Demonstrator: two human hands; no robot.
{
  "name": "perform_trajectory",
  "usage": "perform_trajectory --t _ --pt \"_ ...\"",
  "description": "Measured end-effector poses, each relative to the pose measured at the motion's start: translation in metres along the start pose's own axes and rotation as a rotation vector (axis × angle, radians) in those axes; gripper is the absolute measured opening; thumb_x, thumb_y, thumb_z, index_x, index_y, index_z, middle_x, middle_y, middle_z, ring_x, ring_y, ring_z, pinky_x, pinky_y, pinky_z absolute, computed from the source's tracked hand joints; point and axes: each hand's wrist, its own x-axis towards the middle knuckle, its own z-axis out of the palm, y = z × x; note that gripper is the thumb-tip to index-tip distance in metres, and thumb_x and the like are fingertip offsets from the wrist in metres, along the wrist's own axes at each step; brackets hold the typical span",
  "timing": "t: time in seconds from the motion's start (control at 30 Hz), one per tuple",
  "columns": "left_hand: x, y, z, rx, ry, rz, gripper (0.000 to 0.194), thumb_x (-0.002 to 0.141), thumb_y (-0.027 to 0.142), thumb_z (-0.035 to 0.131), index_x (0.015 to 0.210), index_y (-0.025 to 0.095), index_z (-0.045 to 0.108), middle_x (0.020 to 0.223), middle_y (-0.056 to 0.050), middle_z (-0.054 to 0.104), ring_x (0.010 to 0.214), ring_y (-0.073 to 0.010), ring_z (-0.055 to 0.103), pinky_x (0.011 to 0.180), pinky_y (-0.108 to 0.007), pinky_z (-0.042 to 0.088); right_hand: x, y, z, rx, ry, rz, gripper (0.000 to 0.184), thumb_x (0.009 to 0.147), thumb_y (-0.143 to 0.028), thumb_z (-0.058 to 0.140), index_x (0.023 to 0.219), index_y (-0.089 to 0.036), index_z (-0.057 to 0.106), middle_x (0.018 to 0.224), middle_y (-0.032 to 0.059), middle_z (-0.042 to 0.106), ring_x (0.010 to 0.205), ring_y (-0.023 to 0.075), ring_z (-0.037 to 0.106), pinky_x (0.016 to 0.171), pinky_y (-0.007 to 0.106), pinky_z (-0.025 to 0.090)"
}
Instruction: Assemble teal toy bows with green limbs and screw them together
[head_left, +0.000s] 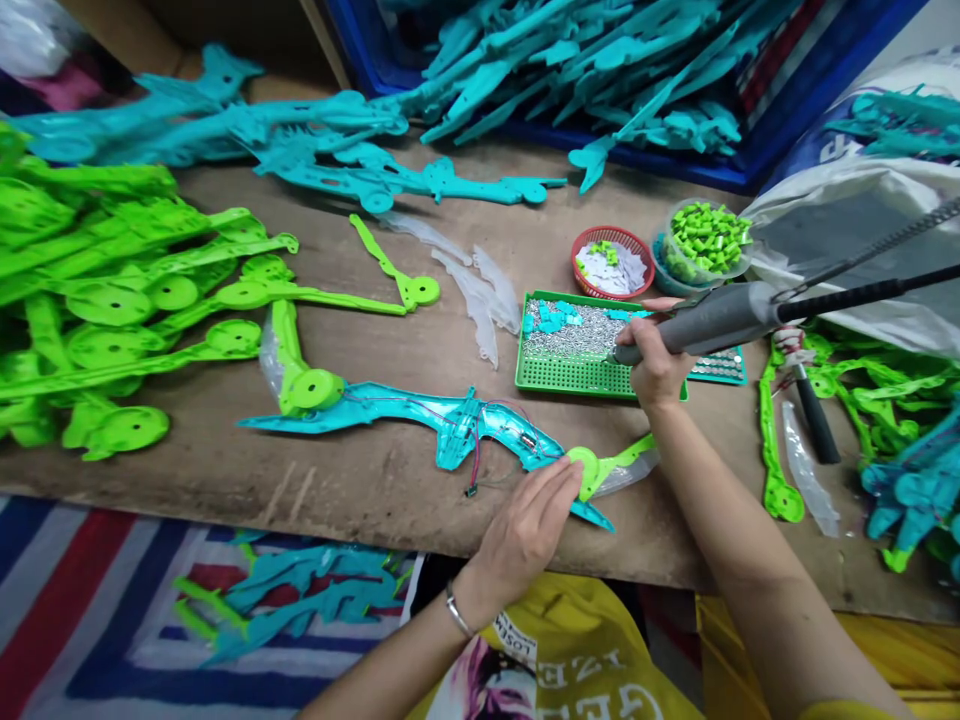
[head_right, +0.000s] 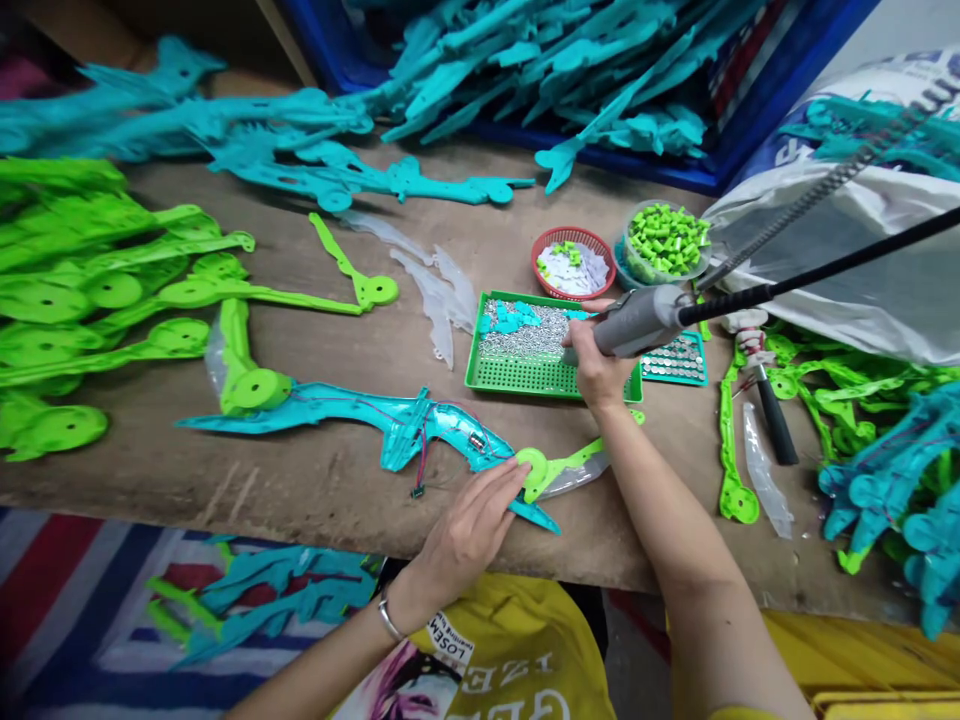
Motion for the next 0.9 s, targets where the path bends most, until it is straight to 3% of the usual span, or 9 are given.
perform_trajectory --t 0.33,0.47,0.57,0.67,0.77,0.9 --pt "0.001 0.002 -0.001 -0.015 -0.003 -0.082 0.051 0.098 0.010 0.048 0.148 0.011 0.037 0.133 -0.016 0.064 0.129 -0.0234 0.058 0.104 -0.040 0.056 0.005 -0.007 0.004 -0.039 -0.043 -0.008 0.025 0.075 -0.038 0.070 0.090 -0.023 0.058 0.054 -0.0065 0.057 0.047 0.0154 0.057 0.056 0.033 0.051" --pt "0.004 0.003 0.002 -0.055 0.021 -0.107 0.066 0.095 0.025 0.061 0.151 0.013 0.030 0.130 -0.018 0.064 0.126 -0.0259 0.061 0.103 -0.043 0.056 -0.006 -0.033 -0.004 -0.001 -0.043 -0.063 0.022 0.079 -0.039 0.068 0.094 -0.025 0.059 0.055 -0.0071 0.051 0.049 0.0151 0.056 0.057 0.033 0.051" --pt "0.005 0.002 0.007 -0.068 0.028 -0.089 0.084 0.091 0.024 0.067 0.157 0.013 0.016 0.131 -0.020 0.064 0.128 -0.0281 0.059 0.106 -0.046 0.053 -0.028 -0.062 -0.018 -0.015 -0.111 -0.058 0.022 0.083 -0.044 0.065 0.097 -0.028 0.058 0.056 -0.0071 0.045 0.049 0.0155 0.054 0.055 0.034 0.051" --pt "0.005 0.001 0.012 -0.073 0.041 -0.068 0.091 0.088 0.020 0.069 0.157 0.012 0.011 0.132 -0.021 0.064 0.128 -0.0298 0.059 0.107 -0.049 0.052 -0.045 -0.076 -0.028 -0.018 -0.159 -0.058 0.023 0.082 -0.042 0.067 0.099 -0.030 0.056 0.057 -0.0067 0.049 0.049 0.0164 0.055 0.054 0.035 0.051" --pt "0.004 0.001 0.012 -0.076 0.051 -0.065 0.090 0.088 0.019 0.069 0.157 0.013 0.012 0.131 -0.021 0.064 0.127 -0.0300 0.060 0.106 -0.049 0.053 -0.041 -0.066 -0.027 0.003 -0.105 -0.088 0.022 0.081 -0.040 0.067 0.096 -0.029 0.057 0.056 -0.0067 0.050 0.050 0.0163 0.057 0.056 0.035 0.052" --pt "0.005 0.003 0.010 -0.088 0.046 -0.090 0.085 0.091 0.021 0.066 0.157 0.015 0.014 0.133 -0.020 0.063 0.129 -0.0291 0.059 0.106 -0.049 0.053 -0.015 -0.033 -0.012 -0.027 0.010 -0.074 0.024 0.079 -0.045 0.065 0.092 -0.025 0.058 0.057 -0.0067 0.051 0.051 0.0161 0.058 0.059 0.035 0.054"
